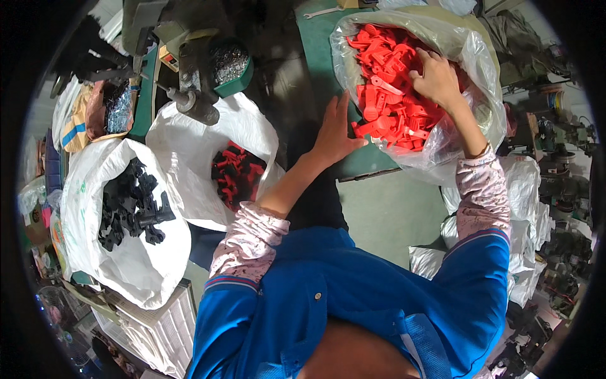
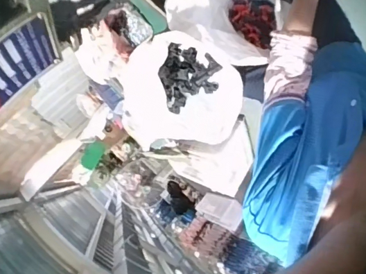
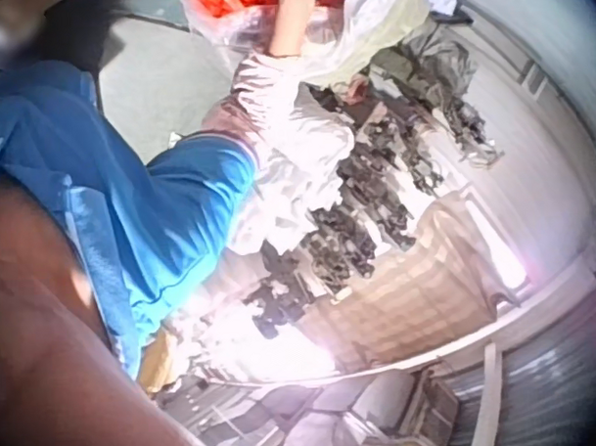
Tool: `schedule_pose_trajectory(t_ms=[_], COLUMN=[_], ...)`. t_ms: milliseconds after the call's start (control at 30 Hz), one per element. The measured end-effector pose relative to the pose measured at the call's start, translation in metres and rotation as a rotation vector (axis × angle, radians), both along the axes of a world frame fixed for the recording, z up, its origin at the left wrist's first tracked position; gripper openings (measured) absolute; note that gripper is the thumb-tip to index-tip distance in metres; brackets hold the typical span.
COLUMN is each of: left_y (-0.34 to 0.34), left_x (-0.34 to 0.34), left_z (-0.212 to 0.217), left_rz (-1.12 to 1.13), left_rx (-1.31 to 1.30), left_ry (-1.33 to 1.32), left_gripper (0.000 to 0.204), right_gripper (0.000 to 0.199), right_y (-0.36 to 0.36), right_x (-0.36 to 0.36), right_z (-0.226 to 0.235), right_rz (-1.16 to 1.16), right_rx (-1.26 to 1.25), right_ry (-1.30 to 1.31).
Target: The person repeatedly picks black plastic components from a white sack and red plastic pieces from a clear bag, then presses them together by hand. The assembled units are placed into a central white sack. The person continues this repetitive assembly cycle throughout the clip.
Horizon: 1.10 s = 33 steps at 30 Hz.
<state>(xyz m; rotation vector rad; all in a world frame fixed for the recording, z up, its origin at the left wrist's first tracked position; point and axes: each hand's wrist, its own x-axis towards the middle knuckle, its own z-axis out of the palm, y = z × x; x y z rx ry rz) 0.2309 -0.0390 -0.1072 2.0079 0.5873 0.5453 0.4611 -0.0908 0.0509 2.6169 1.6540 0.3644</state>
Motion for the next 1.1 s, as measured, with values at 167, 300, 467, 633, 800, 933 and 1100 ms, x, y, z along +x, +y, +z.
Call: schedule_pose_trajectory(t_ms=[167,300,467,633,800,933,1100], left_y=[-0.013,-0.024,-0.008,0.029,0.05,0.056,0.039], left_x=[-0.036,-0.116,-0.268,-0.379,-0.411,-0.423,-0.363], left_z=[0.012,0.084,0.085,0.07,0.011,0.015,0.086], left_rz=[0.041,0.007,0.526,0.932,0.561,0.819,0.813], left_rx=[-0.044,-0.188,0.079,0.184,0.735,0.608,-0.646], left_ry=[-0.15,-0.293,-0.241,0.294,0.772,0.495,-0.928], left_gripper=[0.101,0.078,0.033,0.037,0.064,0.049,0.036], right_gripper=[0.044,0.025,0.038,0.038,0.028,0.023,0.03], right_y=[0.012,-0.01,-0.003,0.006,0.033,0.041,0.06], right_x=[-0.013,0.016,0.011,-0.061,-0.205,-0.252,-0.272], right_z=[-0.035,-0.053,-0.04,-0.007,-0.024,-0.03,-0.018], right_rz=[0.264,0.178,0.168,0.317,0.297,0.436,0.38], right_rx=[0.182,0.211,0.423,0.637,0.268,0.115,-0.05], right_ry=[-0.169,0.052,0.004,0.494,1.296,1.474,1.663])
